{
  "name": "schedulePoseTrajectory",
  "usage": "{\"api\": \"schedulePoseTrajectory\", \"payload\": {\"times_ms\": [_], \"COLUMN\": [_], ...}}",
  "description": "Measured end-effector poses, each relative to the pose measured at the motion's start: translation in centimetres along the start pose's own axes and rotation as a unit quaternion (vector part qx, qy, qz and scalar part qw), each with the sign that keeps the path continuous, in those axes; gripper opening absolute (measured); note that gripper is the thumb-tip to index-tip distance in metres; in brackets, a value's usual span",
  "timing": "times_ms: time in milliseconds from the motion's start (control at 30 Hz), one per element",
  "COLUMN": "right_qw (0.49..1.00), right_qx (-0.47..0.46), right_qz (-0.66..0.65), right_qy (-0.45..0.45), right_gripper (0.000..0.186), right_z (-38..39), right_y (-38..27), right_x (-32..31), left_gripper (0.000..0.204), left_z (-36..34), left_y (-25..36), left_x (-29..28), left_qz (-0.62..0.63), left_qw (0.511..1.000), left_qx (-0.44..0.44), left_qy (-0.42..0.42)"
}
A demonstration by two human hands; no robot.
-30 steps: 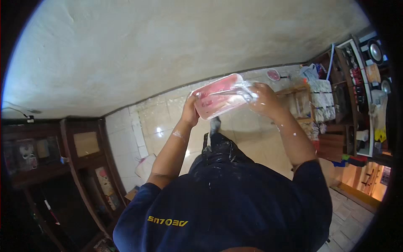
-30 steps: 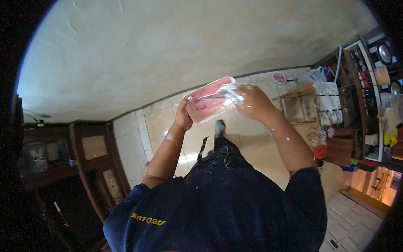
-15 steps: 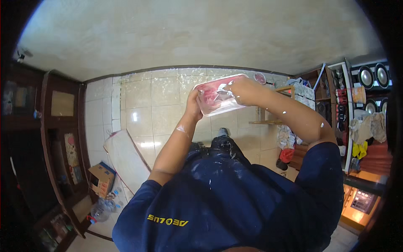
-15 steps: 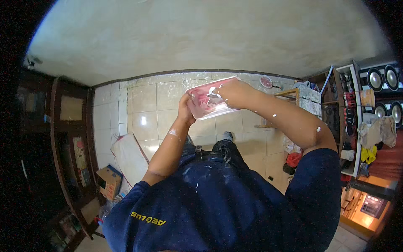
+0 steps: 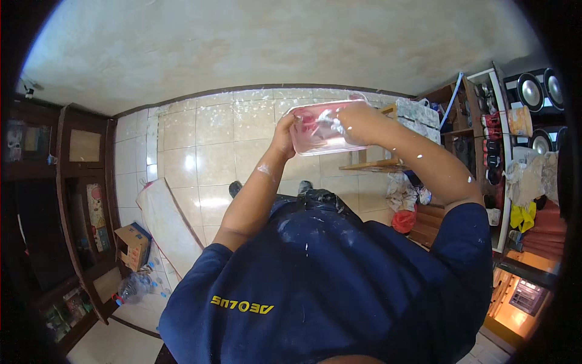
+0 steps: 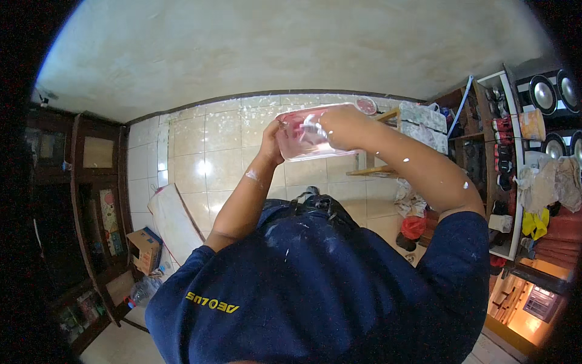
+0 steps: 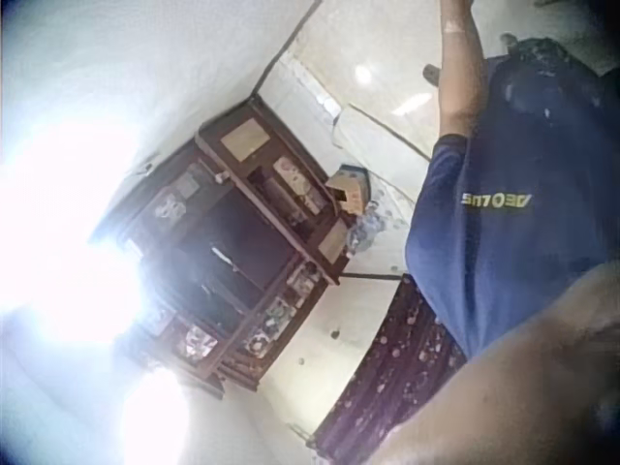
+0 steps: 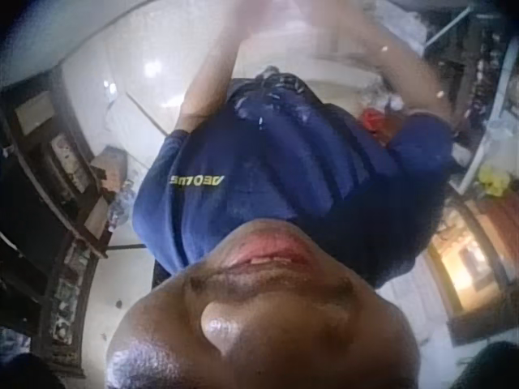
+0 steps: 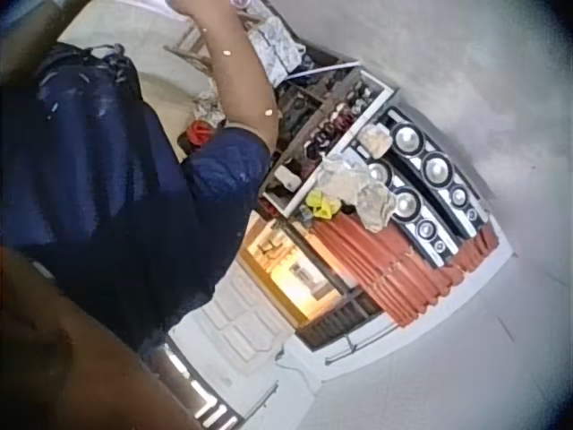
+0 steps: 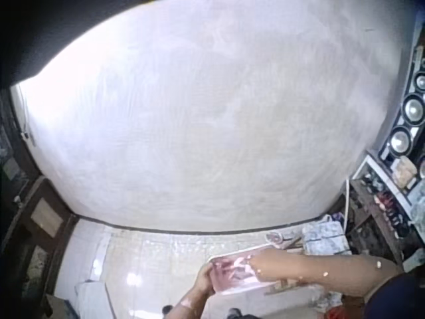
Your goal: The person applies and smooths plaster onto a wall using a putty knife.
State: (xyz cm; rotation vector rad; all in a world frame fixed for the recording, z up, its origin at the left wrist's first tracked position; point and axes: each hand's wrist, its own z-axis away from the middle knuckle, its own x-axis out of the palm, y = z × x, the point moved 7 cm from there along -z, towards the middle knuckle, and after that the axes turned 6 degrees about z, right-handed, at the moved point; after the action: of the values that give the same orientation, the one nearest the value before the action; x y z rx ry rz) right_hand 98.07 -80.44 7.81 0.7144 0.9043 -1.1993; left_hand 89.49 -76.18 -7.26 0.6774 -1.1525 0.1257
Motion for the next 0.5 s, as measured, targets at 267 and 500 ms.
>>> {"api": "schedulePoseTrajectory", "payload": {"times_ms": [267, 500], "right_qw": [0.999, 0.943], "right_qx": [-0.017, 0.092], "right_qz": [-0.019, -0.236], "right_qy": [0.034, 0.216], "right_gripper": [0.031, 0.04], "right_z": [3.8, 5.6], "right_y": [5.1, 10.0], "right_x": [1.9, -2.0], "left_gripper": [0.05, 0.048], "left_z": [-3.1, -3.0], "left_y": [-4.7, -3.2], "left_x": [3.0, 0.8], "left_qz": [0.001, -0.049], "left_qw": [1.0, 0.994], "left_qx": [0.026, 0.057], "left_qy": [-0.001, 0.079]}}
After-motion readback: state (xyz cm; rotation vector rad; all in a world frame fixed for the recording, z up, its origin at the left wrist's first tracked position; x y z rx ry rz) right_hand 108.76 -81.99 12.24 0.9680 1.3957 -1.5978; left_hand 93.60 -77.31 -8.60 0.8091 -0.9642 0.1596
